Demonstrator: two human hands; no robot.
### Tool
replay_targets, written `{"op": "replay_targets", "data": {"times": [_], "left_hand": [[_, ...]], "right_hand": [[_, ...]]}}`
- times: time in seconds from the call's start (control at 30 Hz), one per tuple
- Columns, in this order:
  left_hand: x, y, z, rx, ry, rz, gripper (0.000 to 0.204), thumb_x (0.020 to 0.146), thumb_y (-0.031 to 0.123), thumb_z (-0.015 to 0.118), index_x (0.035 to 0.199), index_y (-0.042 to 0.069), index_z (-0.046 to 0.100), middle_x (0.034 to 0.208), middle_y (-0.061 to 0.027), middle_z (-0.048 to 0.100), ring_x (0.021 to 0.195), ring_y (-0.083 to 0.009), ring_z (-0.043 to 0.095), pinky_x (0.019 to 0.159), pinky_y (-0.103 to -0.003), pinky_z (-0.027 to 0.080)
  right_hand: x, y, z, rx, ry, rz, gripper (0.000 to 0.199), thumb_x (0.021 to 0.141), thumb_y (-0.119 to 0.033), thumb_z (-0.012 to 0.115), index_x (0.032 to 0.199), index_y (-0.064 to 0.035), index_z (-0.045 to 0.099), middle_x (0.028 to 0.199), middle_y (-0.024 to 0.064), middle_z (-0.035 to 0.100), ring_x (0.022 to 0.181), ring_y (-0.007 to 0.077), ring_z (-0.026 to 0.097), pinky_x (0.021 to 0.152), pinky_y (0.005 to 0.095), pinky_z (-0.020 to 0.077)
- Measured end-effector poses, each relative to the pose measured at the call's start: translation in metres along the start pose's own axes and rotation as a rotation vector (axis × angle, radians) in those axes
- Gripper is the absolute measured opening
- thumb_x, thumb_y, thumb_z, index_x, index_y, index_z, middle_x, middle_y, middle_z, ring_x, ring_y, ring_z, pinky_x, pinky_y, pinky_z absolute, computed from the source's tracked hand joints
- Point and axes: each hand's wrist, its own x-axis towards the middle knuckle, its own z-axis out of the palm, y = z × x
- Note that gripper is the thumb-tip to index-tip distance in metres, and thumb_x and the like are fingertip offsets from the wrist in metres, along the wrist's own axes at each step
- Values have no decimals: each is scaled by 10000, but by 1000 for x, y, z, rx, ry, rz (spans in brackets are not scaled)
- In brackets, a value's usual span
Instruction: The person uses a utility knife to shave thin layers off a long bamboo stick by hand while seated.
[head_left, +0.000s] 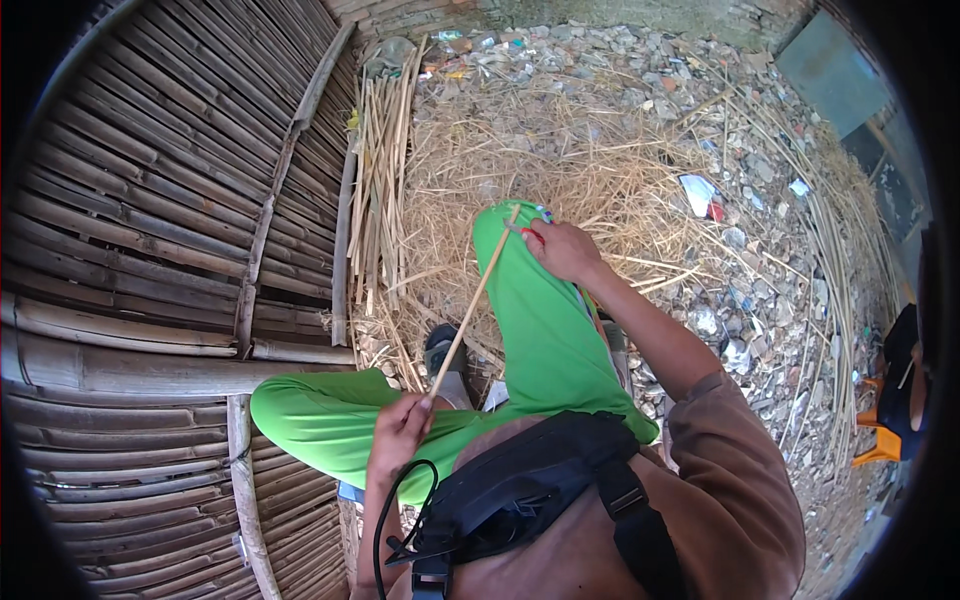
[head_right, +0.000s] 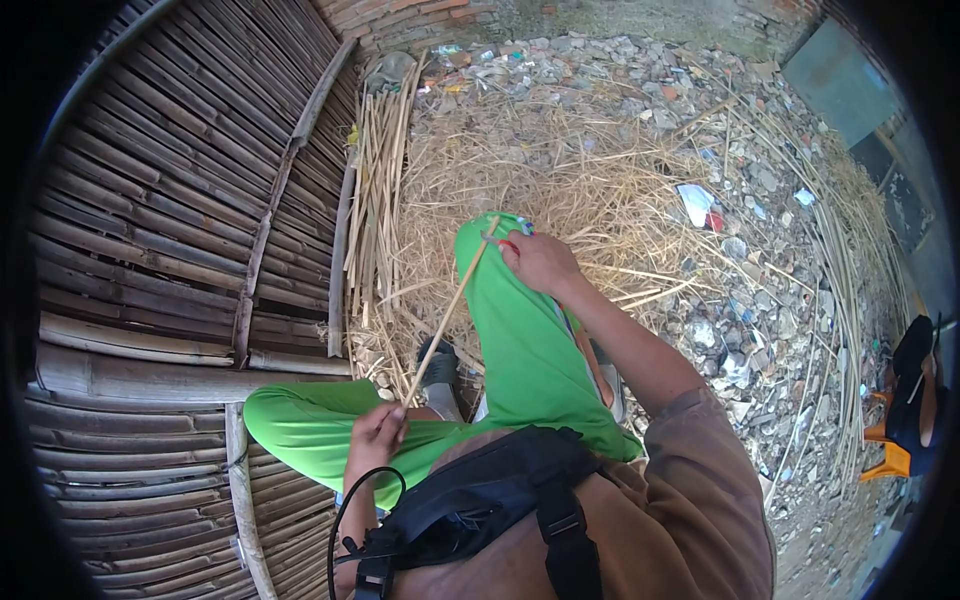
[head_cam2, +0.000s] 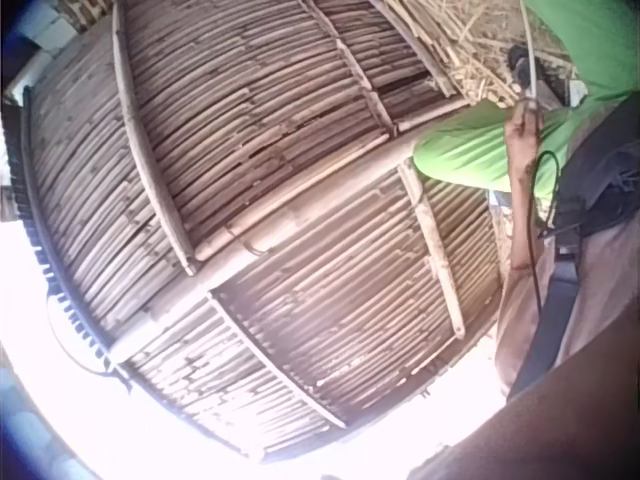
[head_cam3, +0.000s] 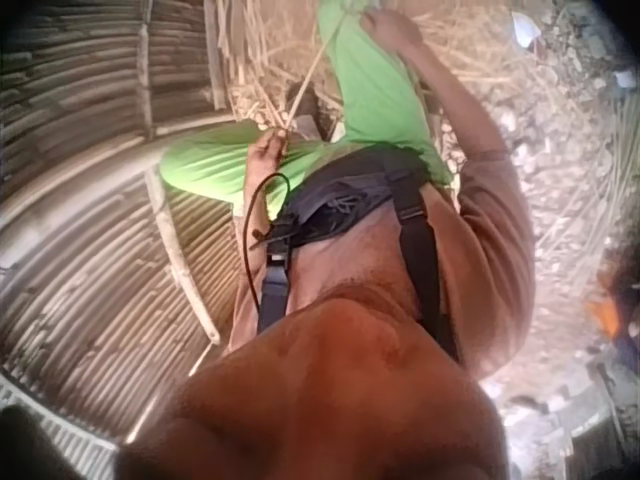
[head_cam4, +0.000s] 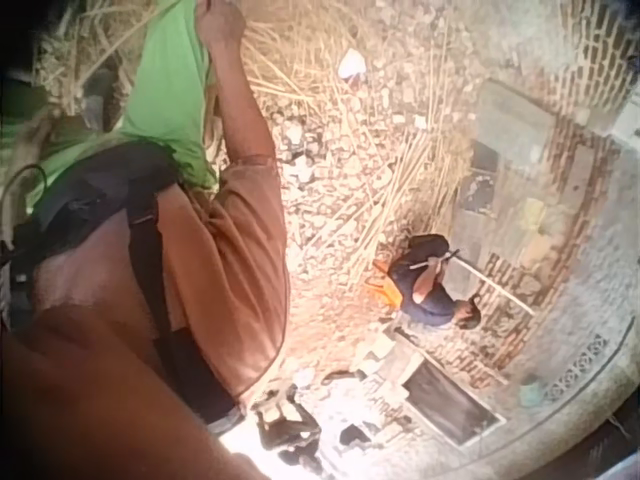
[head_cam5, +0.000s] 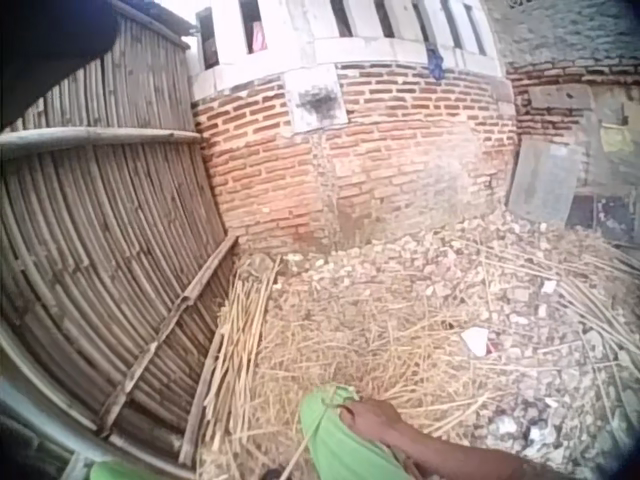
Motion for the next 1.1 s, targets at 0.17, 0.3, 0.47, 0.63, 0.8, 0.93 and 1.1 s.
{"op": "replay_targets", "data": {"times": [0.17, 0.3, 0.47, 0.63, 0.8, 0.93, 1.1], "left_hand": [[129, 14, 61, 37, -17, 223, 297, 1073, 216, 543, 852, 42, 638, 639, 44, 487, 545, -65, 416, 502, -252, 338], [200, 21, 78, -128, -27, 213, 274, 1073, 200, 539, 875, 43, 645, 640, 44, 503, 521, -54, 405, 485, -242, 322], [183, 14, 77, -246, -125, 123, 263, 1076, 196, 538, 887, 49, 645, 642, 46, 516, 500, -42, 395, 473, -224, 307], [140, 5, 60, -199, -81, 102, 232, 1074, 181, 534, 942, 29, 650, 642, 50, 496, 520, -44, 406, 486, -223, 316], [74, 3, 36, -159, -73, 11, 225, 1074, 164, 535, 943, 23, 653, 644, 47, 505, 510, -34, 413, 472, -215, 312], [10, -5, 9, -109, -42, -21, 227, 1076, 172, 545, 948, 21, 655, 645, 50, 510, 516, -32, 417, 471, -218, 322], [-38, -17, -9, -170, -31, -37, 188, 1069, 161, 570, 966, 27, 652, 651, 50, 523, 527, -31, 420, 479, -219, 331]], "right_hand": [[-2, 1, 5, -14, 11, -70, 385, 1027, -442, 453, 1054, -109, 643, 875, 208, 704, 841, 419, 693, 763, 550, 558], [1, -13, -1, -19, 4, -97, 382, 1022, -444, 461, 1065, -109, 641, 872, 209, 704, 836, 422, 696, 751, 560, 557], [-4, -5, -4, -14, -19, -49, 379, 1024, -446, 458, 1078, -116, 636, 876, 202, 705, 839, 417, 697, 756, 565, 553], [-1, -4, 2, 8, -30, -60, 367, 1032, -453, 465, 1065, -124, 623, 883, 207, 699, 868, 416, 688, 774, 562, 536], [-2, -4, -4, -10, -71, -27, 371, 1024, -442, 462, 1104, -123, 634, 951, 184, 713, 904, 389, 693, 807, 540, 547], [-3, -5, -5, -16, -76, -9, 373, 1022, -442, 465, 1113, -122, 634, 951, 180, 714, 911, 391, 693, 814, 537, 546], [-8, -7, -9, -35, -48, -12, 382, 1021, -438, 462, 1121, -114, 638, 948, 189, 714, 921, 392, 692, 827, 534, 546]]}}
